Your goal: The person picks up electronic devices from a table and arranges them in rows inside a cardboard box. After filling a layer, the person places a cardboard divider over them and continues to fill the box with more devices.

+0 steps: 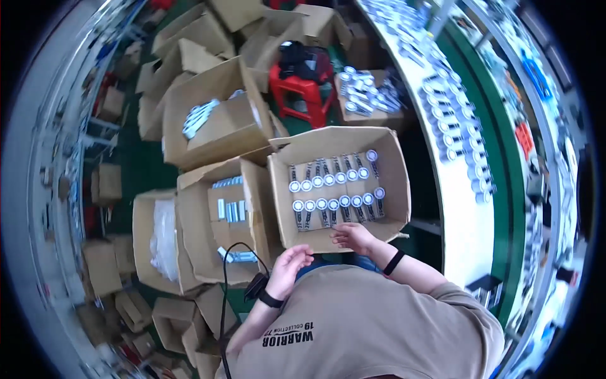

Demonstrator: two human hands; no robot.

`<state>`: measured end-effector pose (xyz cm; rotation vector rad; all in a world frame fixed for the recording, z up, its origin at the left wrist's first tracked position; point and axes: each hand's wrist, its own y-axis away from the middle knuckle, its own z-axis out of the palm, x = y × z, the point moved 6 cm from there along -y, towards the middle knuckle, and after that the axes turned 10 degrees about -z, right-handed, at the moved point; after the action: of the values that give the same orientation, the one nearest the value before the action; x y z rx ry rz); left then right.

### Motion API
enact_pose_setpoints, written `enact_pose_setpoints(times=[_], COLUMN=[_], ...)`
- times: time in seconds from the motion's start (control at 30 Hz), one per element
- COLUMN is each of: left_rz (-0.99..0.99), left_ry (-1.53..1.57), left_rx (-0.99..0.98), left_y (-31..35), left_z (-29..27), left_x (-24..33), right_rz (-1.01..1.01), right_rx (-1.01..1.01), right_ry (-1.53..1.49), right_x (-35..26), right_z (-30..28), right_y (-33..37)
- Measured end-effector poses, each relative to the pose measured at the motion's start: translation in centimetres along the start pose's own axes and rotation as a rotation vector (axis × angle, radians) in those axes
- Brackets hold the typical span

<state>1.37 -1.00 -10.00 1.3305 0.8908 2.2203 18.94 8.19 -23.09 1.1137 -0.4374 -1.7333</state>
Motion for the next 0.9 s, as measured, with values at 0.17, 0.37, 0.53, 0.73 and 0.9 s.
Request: enact_pose_setpoints(times=[0.17, 0.37, 0.53, 0.73, 0.9], left_rz=[0.489, 1.181, 1.713, 2.122, 2.193], left_ry=[0.173, 0.363, 0.487, 0.221, 0.053], left_rx=[0.065, 0.178, 0.379, 0.912, 1.663], left_y=[4.2, 19.6, 40.5, 73.3, 83.4], left_z=[1.9, -5.1, -16.9, -28.4, -25.8], left_x=[5.9, 19.6, 23.2, 16.4, 5.5], right_rz=[0.131, 0.011, -0.065, -0.056, -0.028], right_rx=[-0.325, -0.572, -0.597, -0.442, -0.479], right_ry=[0.226, 0.619, 0.431, 0.171, 0.205], right_x=[-0.5, 0.3, 3.8, 13.3, 19.1], right_z=[5.3, 13.2, 16.1, 12.9, 16.6], right_y=[4.1, 9.1, 13.5, 13.1, 14.5])
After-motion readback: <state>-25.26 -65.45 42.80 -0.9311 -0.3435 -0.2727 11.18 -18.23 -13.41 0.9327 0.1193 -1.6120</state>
